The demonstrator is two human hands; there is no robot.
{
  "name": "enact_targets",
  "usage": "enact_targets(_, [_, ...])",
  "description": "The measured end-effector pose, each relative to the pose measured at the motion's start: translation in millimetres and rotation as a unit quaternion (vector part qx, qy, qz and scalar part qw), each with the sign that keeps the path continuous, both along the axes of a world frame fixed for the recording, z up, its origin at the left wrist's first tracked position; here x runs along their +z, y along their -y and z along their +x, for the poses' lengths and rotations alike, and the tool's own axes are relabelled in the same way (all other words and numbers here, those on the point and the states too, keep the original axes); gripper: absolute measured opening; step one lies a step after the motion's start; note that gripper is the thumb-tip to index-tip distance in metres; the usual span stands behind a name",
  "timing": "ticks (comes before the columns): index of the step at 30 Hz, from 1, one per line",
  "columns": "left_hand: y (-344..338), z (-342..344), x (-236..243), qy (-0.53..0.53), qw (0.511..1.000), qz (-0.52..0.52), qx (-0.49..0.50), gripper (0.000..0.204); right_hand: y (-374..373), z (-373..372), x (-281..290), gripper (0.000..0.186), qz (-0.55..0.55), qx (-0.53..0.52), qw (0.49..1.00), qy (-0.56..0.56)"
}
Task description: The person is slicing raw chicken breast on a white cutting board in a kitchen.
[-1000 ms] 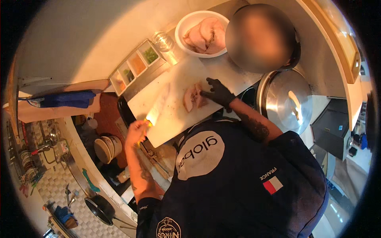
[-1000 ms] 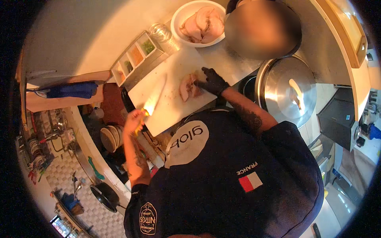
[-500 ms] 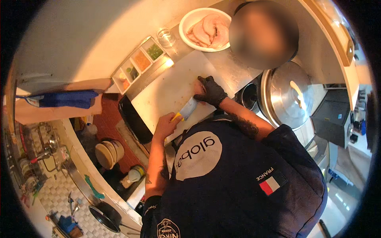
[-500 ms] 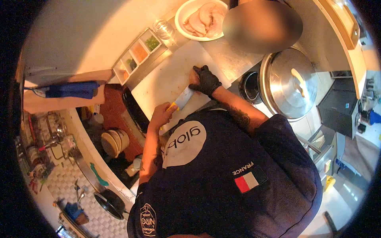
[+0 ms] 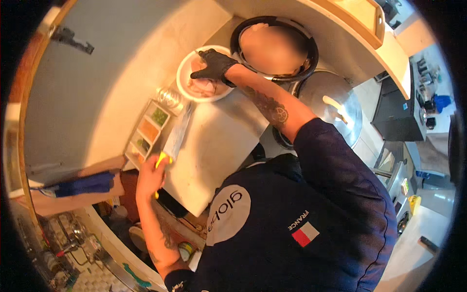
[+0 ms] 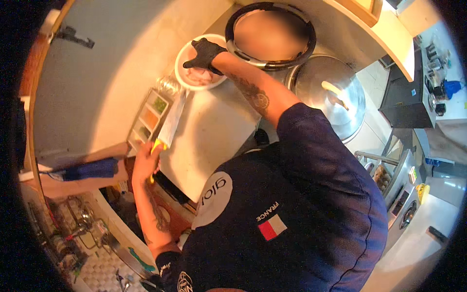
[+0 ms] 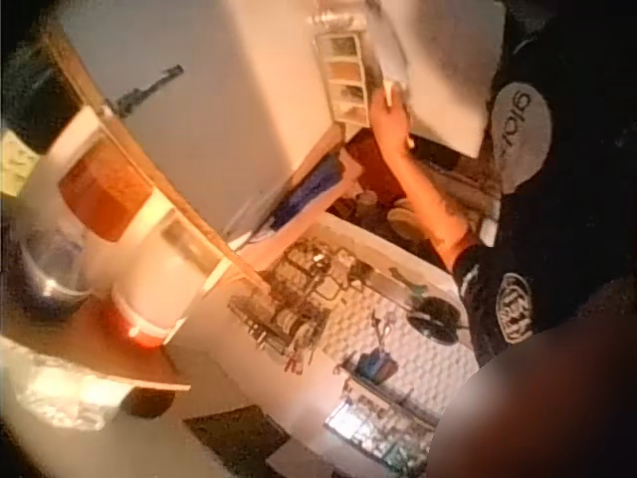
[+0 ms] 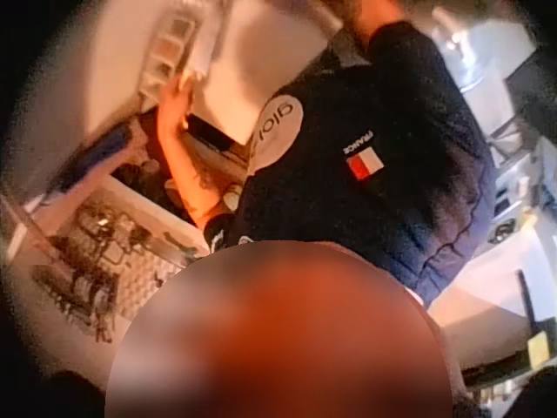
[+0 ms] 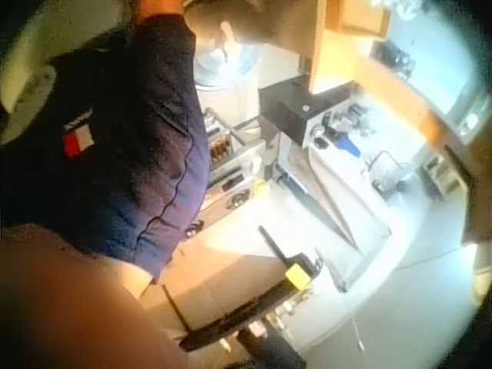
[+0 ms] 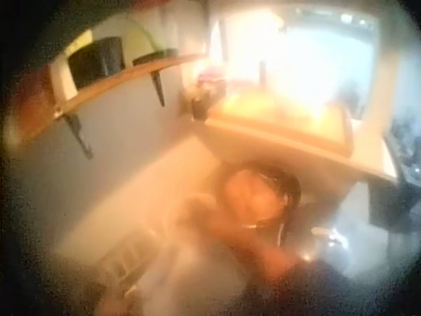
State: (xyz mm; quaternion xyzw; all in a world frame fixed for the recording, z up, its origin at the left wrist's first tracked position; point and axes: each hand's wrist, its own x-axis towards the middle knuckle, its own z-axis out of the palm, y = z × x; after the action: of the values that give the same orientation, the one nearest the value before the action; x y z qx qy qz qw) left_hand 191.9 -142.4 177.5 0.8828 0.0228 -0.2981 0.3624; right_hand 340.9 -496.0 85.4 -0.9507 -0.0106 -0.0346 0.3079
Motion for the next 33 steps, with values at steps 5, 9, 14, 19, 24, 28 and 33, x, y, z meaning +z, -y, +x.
enact_targets(5, [-53,-37,-4,-0.027,0.999,0.039,0.017,0.025,101,-10,7,0.05,0.052,-0.084,0.995,0.018])
enact_targets(9, [-67,-57,30,-0.034,0.987,0.15,-0.039,0.024,196,-48,-27,0.079,-0.051,-0.28,0.957,0.054])
enact_targets(14, [-84,-60,75,0.062,0.957,0.248,-0.133,0.027,183,-51,-84,0.114,-0.194,-0.314,0.929,-0.032])
enact_targets(19, [-65,-42,150,0.095,0.926,0.32,-0.175,0.03,190,-45,-76,0.121,-0.165,-0.242,0.953,-0.083])
enact_targets(24, [-62,-5,156,0.089,0.97,0.219,-0.06,0.017,194,-52,-75,0.111,-0.154,-0.229,0.961,0.014])
enact_targets(28, [-33,-7,86,0.035,0.994,-0.082,0.063,0.016,234,-73,-73,0.097,-0.089,-0.217,0.966,0.111])
enact_targets(33, [18,-17,6,-0.033,0.973,-0.225,0.032,0.018,301,-59,-71,0.077,0.12,-0.093,0.988,0.008])
